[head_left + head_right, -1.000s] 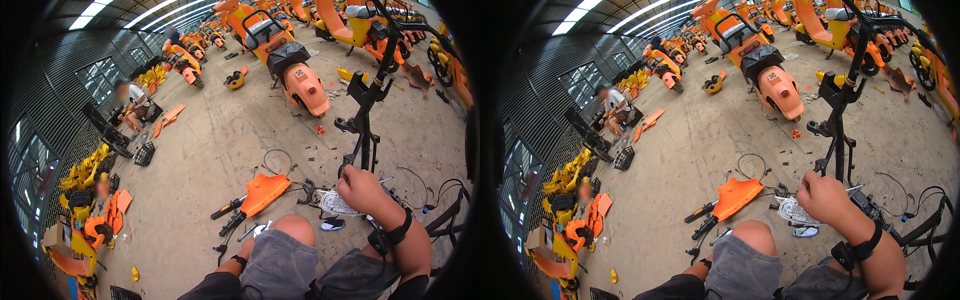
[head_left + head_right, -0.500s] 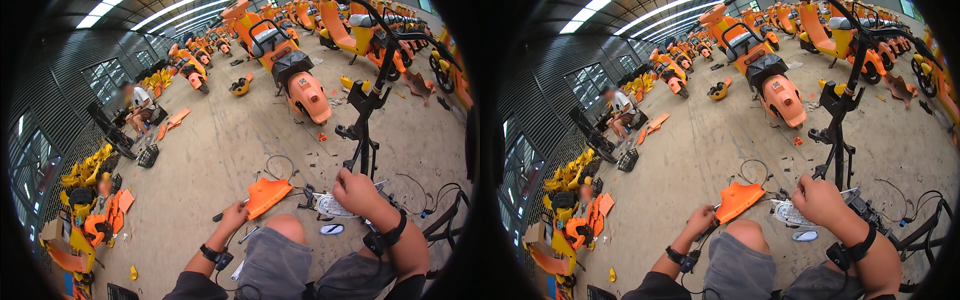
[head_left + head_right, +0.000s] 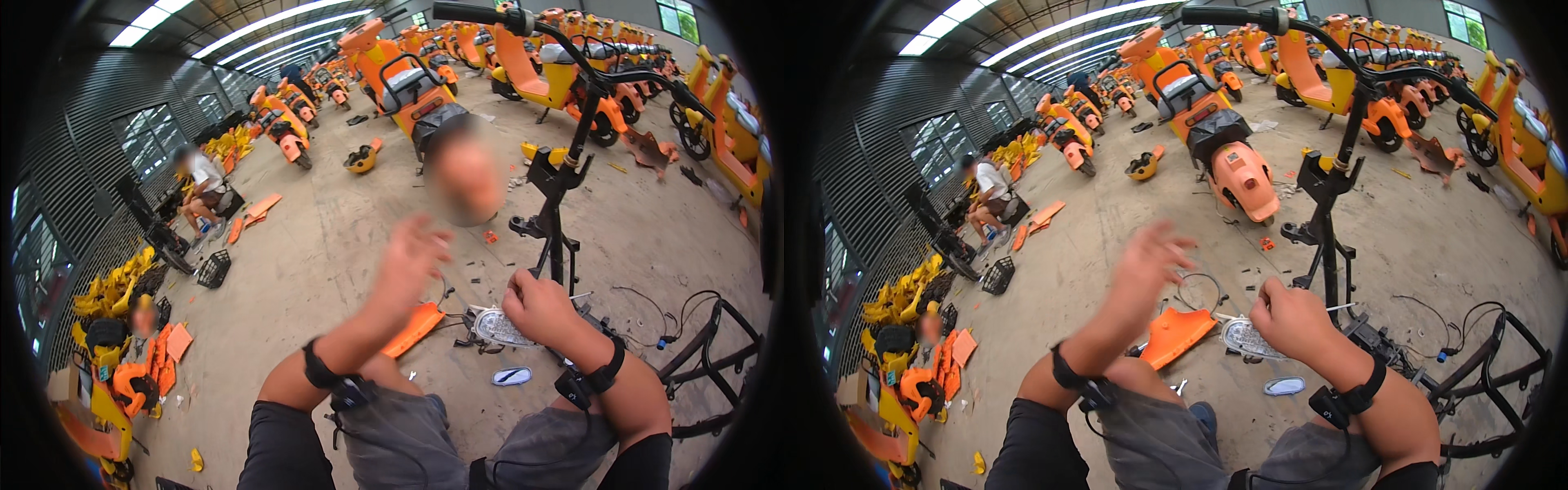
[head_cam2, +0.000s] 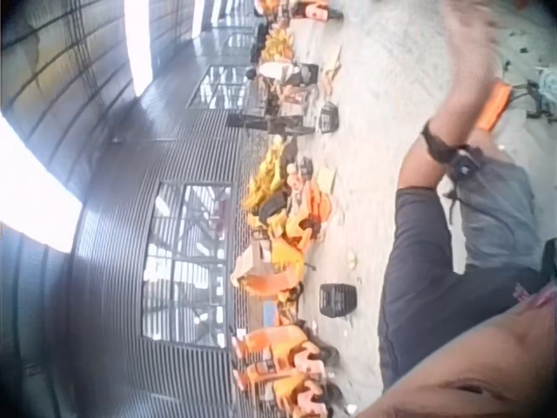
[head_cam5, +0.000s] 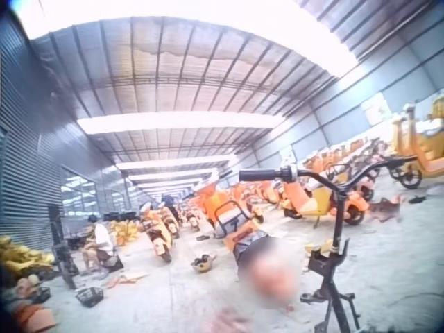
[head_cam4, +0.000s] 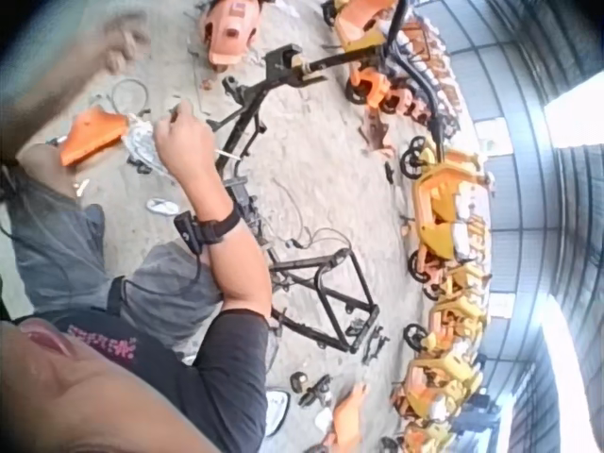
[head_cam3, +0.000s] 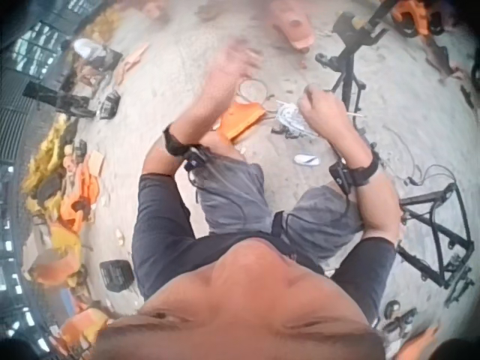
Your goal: The person assembles a scooter digital display unit by hand, using a screwdriver to fasten screws into the casing. They then attach a black plastic cover to the display and inspect the assembled unit.
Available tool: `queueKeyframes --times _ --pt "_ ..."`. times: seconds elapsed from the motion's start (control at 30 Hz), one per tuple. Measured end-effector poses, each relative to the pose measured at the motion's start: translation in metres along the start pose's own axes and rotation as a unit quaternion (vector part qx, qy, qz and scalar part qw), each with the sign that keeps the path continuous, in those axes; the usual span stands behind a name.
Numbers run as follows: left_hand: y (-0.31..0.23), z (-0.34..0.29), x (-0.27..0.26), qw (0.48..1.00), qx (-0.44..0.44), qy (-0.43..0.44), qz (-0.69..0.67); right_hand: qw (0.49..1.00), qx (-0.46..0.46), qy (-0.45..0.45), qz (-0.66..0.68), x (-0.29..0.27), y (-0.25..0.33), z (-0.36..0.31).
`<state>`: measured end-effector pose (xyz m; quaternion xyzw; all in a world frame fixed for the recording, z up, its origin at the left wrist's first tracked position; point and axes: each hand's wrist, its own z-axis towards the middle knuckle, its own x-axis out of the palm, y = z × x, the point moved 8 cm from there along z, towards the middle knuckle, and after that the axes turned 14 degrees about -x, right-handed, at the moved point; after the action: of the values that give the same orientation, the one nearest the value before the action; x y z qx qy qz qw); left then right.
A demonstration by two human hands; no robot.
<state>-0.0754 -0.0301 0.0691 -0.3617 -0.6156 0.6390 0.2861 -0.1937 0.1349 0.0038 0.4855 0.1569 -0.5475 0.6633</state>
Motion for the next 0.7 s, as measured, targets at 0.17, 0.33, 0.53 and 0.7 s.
queueKeyframes --times 0.17,0.33,0.53,0.7 --pt "0.049 -0.017 0.08 0.962 -0.018 0.118 0.247 0.998 0.013 -0.067 0.004 -0.015 -0.005 0.003" --pt "0.076 0.002 0.078 0.946 -0.229 0.23 0.002 0.997 0.057 -0.038 0.038 -0.016 -0.019 -0.005" --pt "0.079 0.013 0.102 0.925 -0.212 0.31 0.066 0.997 0.063 -0.016 0.045 -0.011 -0.032 -0.002" --pt "0.074 0.016 0.101 0.918 -0.23 0.314 0.079 0.996 0.062 -0.029 0.057 -0.012 -0.038 0.0"
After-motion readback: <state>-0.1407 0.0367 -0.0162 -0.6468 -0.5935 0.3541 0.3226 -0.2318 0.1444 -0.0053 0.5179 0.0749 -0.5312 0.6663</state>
